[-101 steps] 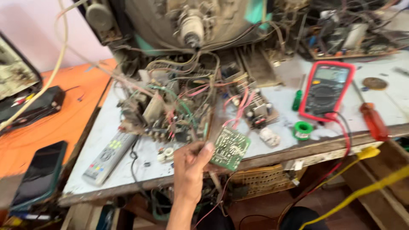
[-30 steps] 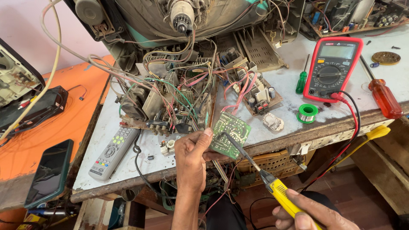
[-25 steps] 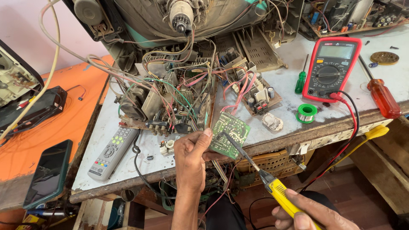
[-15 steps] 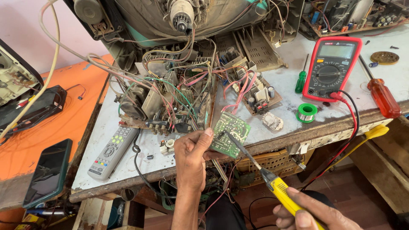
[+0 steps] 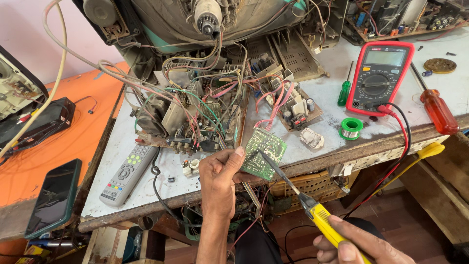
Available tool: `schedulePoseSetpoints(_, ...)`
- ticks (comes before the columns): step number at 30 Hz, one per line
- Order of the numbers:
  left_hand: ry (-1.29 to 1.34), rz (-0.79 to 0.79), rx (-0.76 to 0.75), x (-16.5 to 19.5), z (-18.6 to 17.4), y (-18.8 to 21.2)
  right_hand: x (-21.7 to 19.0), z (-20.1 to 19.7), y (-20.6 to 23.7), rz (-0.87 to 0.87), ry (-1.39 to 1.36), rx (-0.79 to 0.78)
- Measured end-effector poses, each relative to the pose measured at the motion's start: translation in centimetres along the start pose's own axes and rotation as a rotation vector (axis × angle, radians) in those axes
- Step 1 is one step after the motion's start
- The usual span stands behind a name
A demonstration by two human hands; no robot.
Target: The person repairs small circuit boards at a cluttered workbench. They hold a green circuit board in one hand and a soldering iron in the other, applying solder to board joints, handling small electronic components, and working on a white connector part with the iron. A multimeter, solder spool, and screwdriver sit on the bench.
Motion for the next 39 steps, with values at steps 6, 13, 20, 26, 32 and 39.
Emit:
schedulePoseSetpoints(6,-0.018,-0.005,0.000,0.1,0.1,0.0,-2.9,0.8,-0.6,-0.083,0.120,-0.102)
schedulePoseSetpoints(13,-0.011,-0.008,0.011,0.1,0.1,0.0,-8.4,5.2,-0.7,-0.704,0.682,0.215)
schedulePoseSetpoints(20,-0.047,-0.017,0.007,0.2,0.3,0.1,-6.9,6.2,0.8,-0.868,0.680,0.132)
schedulePoseSetpoints(26,-0.050,-0.017,-0.003,0.2,0.3,0.1,-8.0,7.2,0.8,-0.899,0.740,0.150)
schedulePoseSetpoints(32,-0.067,-0.019,-0.001,0.2,0.4,0.1,-8.5,7.2,1.3,-0.870,0.779,0.116)
schedulePoseSetpoints(39,-0.074,-0.016,0.001,0.3,0.5,0.1,-9.0,7.7,1.4,-0.893,0.780,0.145)
Point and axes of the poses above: each hand's wrist, its own y-axis away from the middle knuckle, its own z-axis out of the palm, x = y × z, the point moved 3 cm from there along -y, towards the middle knuckle, and after that the axes turned 13 degrees about z, right-handed, at the moved point
